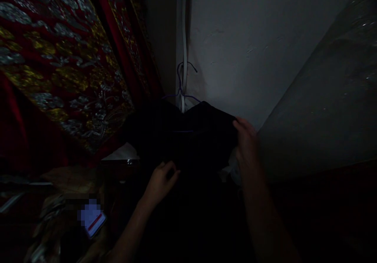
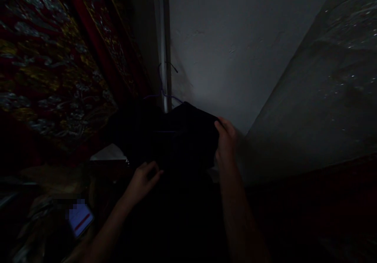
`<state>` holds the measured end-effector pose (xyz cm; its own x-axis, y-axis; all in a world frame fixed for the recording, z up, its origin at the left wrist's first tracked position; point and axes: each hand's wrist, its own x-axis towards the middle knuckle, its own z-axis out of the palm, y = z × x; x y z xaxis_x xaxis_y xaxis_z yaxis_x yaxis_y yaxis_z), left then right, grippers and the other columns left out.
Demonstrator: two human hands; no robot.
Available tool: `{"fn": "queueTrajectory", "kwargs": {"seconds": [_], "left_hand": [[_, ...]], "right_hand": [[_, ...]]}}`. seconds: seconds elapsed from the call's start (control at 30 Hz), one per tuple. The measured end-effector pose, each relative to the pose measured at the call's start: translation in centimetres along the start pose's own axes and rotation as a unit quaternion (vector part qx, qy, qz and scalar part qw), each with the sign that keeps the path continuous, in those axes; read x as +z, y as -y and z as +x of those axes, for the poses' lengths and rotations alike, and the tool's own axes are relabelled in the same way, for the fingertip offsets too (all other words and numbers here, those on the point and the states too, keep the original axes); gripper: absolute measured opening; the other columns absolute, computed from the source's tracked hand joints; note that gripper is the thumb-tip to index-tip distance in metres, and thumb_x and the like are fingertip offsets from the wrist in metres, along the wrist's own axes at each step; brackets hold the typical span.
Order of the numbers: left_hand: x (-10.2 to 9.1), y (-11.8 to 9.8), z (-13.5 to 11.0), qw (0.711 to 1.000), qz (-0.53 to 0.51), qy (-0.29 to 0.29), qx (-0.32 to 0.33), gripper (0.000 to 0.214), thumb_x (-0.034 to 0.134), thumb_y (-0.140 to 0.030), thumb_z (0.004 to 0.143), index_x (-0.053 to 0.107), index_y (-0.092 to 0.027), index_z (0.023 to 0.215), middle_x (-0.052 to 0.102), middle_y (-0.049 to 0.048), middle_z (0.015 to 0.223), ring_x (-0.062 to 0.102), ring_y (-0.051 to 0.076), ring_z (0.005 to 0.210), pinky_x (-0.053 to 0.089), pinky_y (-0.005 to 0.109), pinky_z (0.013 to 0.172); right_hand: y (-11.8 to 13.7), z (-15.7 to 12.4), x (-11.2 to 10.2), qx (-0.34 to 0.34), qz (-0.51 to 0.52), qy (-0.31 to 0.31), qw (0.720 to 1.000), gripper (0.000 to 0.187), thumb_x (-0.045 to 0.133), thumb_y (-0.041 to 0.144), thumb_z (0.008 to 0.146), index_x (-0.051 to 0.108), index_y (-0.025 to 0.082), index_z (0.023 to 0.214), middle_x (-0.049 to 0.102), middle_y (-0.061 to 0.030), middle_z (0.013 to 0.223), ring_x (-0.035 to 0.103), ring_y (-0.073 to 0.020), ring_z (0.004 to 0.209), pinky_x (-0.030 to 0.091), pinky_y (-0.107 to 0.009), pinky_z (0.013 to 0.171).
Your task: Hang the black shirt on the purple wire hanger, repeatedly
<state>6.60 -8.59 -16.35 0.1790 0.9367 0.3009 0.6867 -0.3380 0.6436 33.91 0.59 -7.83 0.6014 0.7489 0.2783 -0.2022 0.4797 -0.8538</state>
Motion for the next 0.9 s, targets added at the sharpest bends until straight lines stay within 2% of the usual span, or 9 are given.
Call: {"fn": "queueTrajectory", "kwargs": {"seconds": [0.07,0.13,0.2,0.27,0.33,0.43,0.57,0.77,0.9], "left_hand": [[1.3,-0.2,-0.9,0.998,-0.054,-0.045,0.0,0.019,0.057,-0.03,0.094,0.056,-0.021,0.078,0.062,0.0016,0.077,0.062,0.019,0.077,0.049,0.03,0.073],[2.8,-0.6,-1.7,0.99,-0.114,-0.087,-0.014,0.01,0.059,-0.027,0.092,0.057,-0.021,0.084,0.063,0.0014,0.082,0.063,0.018,0.079,0.051,0.031,0.075],[4.2,-1.0,-2.3,0.975,-0.184,-0.119,-0.037,0.021,0.063,-0.027,0.09,0.059,-0.022,0.11,0.065,0.0033,0.096,0.065,0.018,0.087,0.054,0.031,0.081],[5.4,-1.3,-2.9,0.954,-0.258,-0.141,-0.059,0.054,0.066,-0.028,0.089,0.045,-0.025,0.138,0.064,0.0052,0.108,0.068,0.018,0.095,0.057,0.032,0.086],[6.3,-1.5,-3.5,0.931,-0.322,-0.154,-0.078,0.074,0.066,-0.029,0.089,0.027,-0.028,0.152,0.064,0.0054,0.111,0.07,0.017,0.099,0.058,0.033,0.091],[6.9,-1.2,-4.1,0.915,-0.358,-0.155,-0.107,0.083,0.063,-0.029,0.091,0.014,-0.03,0.158,0.067,0.0065,0.114,0.071,0.018,0.107,0.058,0.035,0.097],[7.0,-0.6,-4.1,0.923,-0.339,-0.139,-0.115,0.081,0.061,-0.029,0.093,0.015,-0.028,0.16,0.071,0.0081,0.115,0.073,0.019,0.107,0.058,0.039,0.1],[7.2,-1.3,-3.6,0.936,-0.291,-0.177,-0.085,0.067,0.063,-0.026,0.091,0.034,-0.023,0.152,0.074,0.0073,0.109,0.075,0.018,0.094,0.06,0.034,0.091],[7.1,-1.0,-3.4,0.95,-0.241,-0.178,-0.082,0.046,0.061,-0.029,0.091,0.053,-0.022,0.136,0.076,0.0063,0.101,0.075,0.02,0.092,0.06,0.035,0.087]], "right_hand": [[-0.8,-2.9,-0.9,-0.095,-0.021,-0.097,0.991,0.035,0.08,0.032,0.068,0.068,0.021,0.099,0.069,-0.0005,0.105,0.063,-0.0176,0.1,0.05,-0.033,0.094],[-2.2,-7.2,-2.1,-0.096,-0.05,-0.116,0.987,0.024,0.073,0.036,0.077,0.066,0.021,0.095,0.066,-0.0014,0.1,0.062,-0.0189,0.097,0.05,-0.033,0.091],[-3.9,-11.9,-3.1,0.024,-0.113,0.011,0.993,0.024,0.071,0.042,0.081,0.065,0.021,0.089,0.065,-0.003,0.092,0.063,-0.0204,0.088,0.052,-0.033,0.081],[-5.7,-15.8,-3.6,0.149,-0.14,0.166,0.965,0.035,0.076,0.049,0.076,0.064,0.02,0.093,0.067,-0.0044,0.089,0.065,-0.0216,0.083,0.052,-0.033,0.074],[-7.1,-17.9,-3.5,0.189,-0.159,0.26,0.933,0.039,0.074,0.055,0.077,0.06,0.021,0.088,0.065,-0.0032,0.083,0.064,-0.0205,0.079,0.052,-0.032,0.071],[-7.8,-18.1,-3.2,0.139,-0.212,0.314,0.915,0.037,0.066,0.057,0.086,0.055,0.022,0.086,0.064,-0.0018,0.081,0.064,-0.0191,0.077,0.051,-0.03,0.071],[-7.3,-16.7,-2.9,0.099,-0.267,0.366,0.886,0.029,0.059,0.051,0.092,0.058,0.022,0.089,0.069,-0.0032,0.08,0.068,-0.02,0.077,0.051,-0.03,0.071],[-6.9,-16.9,-2.8,0.056,-0.276,0.331,0.901,0.026,0.056,0.044,0.094,0.062,0.022,0.083,0.074,-0.0065,0.083,0.072,-0.0228,0.082,0.052,-0.032,0.073],[-6.8,-17.0,-2.7,0.074,-0.276,0.319,0.904,0.027,0.058,0.042,0.089,0.059,0.022,0.072,0.065,-0.0014,0.066,0.063,-0.0179,0.064,0.047,-0.028,0.062]]}}
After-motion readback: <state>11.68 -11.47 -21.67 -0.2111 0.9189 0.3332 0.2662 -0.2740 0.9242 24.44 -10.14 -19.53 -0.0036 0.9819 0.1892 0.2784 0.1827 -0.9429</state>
